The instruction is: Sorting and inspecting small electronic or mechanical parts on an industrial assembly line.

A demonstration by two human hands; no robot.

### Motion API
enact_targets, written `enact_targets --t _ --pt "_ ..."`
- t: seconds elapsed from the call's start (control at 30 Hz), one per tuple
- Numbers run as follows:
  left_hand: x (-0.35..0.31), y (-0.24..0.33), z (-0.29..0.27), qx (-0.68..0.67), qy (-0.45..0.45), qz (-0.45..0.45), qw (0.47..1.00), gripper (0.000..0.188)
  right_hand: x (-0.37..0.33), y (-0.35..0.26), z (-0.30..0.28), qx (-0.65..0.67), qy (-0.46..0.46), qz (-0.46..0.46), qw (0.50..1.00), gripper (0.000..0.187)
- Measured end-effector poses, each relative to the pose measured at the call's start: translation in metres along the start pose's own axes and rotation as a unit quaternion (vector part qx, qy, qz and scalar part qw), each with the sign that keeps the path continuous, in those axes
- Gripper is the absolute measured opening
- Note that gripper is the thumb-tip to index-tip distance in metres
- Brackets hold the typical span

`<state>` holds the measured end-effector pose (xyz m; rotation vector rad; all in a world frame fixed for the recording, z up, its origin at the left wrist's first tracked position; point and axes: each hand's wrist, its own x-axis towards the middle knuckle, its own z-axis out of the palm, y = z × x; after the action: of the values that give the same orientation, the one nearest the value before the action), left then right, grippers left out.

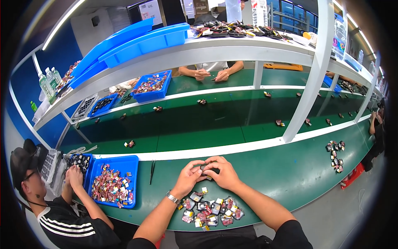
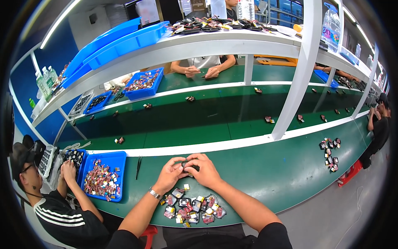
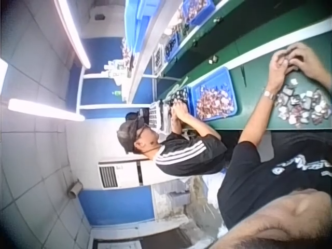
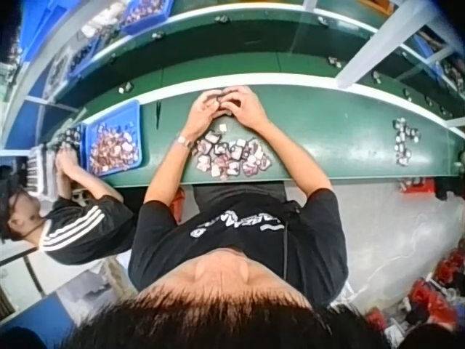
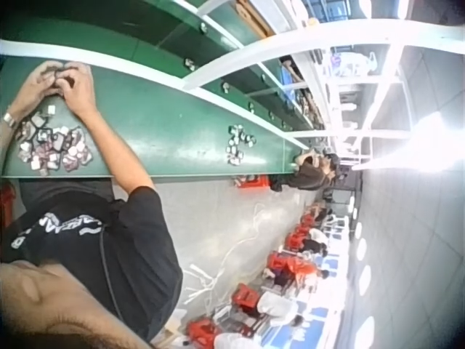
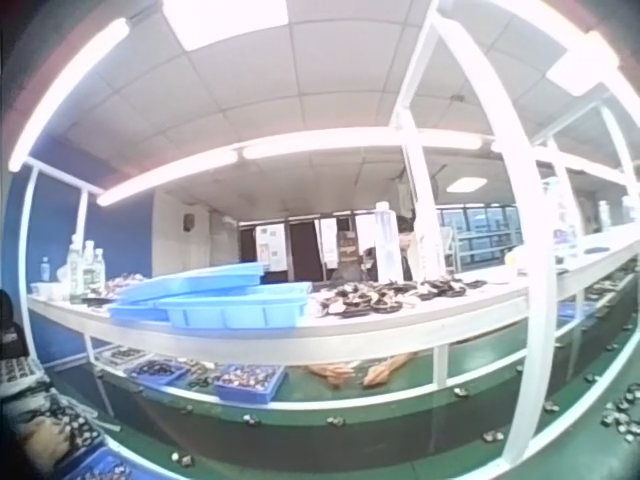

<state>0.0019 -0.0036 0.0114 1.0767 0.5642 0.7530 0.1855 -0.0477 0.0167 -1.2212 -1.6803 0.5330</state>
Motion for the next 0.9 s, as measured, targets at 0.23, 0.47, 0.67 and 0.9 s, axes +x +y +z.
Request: enact_targets --t 0.23,0.47,0.67,0.9 --pt "0.0 -0.006 -0.007 -0.039 -0.01 0.014 0.999 0.032 -0.002 -0.009 0.01 -0.025 0.056 -0.033 0.998 0.012" --pt "0.0 -0.011 -0.011 -0.056 -0.008 0.017 0.998 0.029 -0.008 -0.011 0.019 -0.007 0.086 0.007 0.996 0.015" --pt "0.001 -0.012 -0.01 -0.059 -0.014 0.021 0.998 0.026 -0.01 -0.008 0.021 0.028 0.073 0.056 0.995 0.019" --pt "0.001 -0.012 -0.011 -0.059 -0.017 0.031 0.998 0.024 -0.01 -0.015 0.017 -0.065 0.097 -0.056 0.992 0.019"
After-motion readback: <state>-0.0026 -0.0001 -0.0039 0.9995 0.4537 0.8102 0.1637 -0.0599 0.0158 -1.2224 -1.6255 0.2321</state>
